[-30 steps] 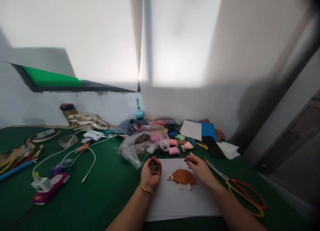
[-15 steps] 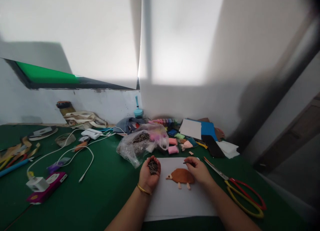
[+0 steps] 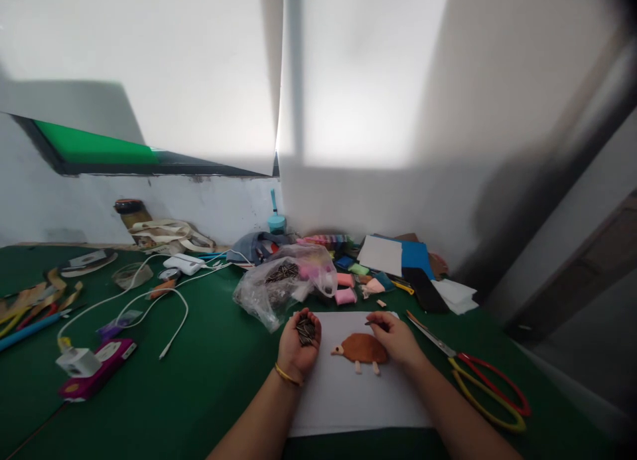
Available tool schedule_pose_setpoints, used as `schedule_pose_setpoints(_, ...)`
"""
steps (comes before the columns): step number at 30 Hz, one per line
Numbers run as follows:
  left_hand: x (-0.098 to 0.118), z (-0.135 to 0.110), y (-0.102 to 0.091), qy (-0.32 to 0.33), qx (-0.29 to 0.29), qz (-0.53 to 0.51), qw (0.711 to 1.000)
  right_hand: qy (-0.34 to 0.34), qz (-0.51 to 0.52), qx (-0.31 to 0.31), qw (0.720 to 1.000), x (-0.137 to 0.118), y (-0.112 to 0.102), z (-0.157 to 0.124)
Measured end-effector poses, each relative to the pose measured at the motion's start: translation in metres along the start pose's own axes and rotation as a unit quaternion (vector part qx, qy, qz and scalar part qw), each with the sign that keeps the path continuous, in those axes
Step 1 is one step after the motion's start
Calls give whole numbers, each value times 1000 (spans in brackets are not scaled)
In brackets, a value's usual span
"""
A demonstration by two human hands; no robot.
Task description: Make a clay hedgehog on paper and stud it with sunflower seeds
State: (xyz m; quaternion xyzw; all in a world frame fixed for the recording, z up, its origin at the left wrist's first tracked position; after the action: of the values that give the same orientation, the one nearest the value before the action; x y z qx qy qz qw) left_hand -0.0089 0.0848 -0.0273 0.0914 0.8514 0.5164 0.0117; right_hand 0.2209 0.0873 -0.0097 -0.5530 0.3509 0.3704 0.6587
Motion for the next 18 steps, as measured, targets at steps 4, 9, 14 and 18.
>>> schedule_pose_setpoints(4,0,0,-1,0,0,3,1000,-9,-4,-11,1000,-3,1,-2)
schedule_pose_setpoints(9,-1,-2,1,1,2,4,1000,-30,3,-35,999,-4,7,-3)
schedule_pose_setpoints(14,-1,-3,2,7,6,9,1000,-38,10,-38,999,-8,8,-6)
schedule_pose_setpoints(18,-2,-3,2,5,5,8,1000,-58,36,-47,997,-17,8,-9)
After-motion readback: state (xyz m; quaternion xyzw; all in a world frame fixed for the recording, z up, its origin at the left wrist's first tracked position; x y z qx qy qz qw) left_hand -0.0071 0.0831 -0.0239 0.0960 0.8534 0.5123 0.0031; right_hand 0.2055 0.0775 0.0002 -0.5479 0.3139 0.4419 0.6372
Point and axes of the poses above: each hand's wrist, its own z-axis towards the middle knuckle, its own y-axis out of the palm, x = y × z, the point moved 5 cm from there along z, towards the middle knuckle, and after that the axes turned 6 degrees about -z, right-handed, at the moved point
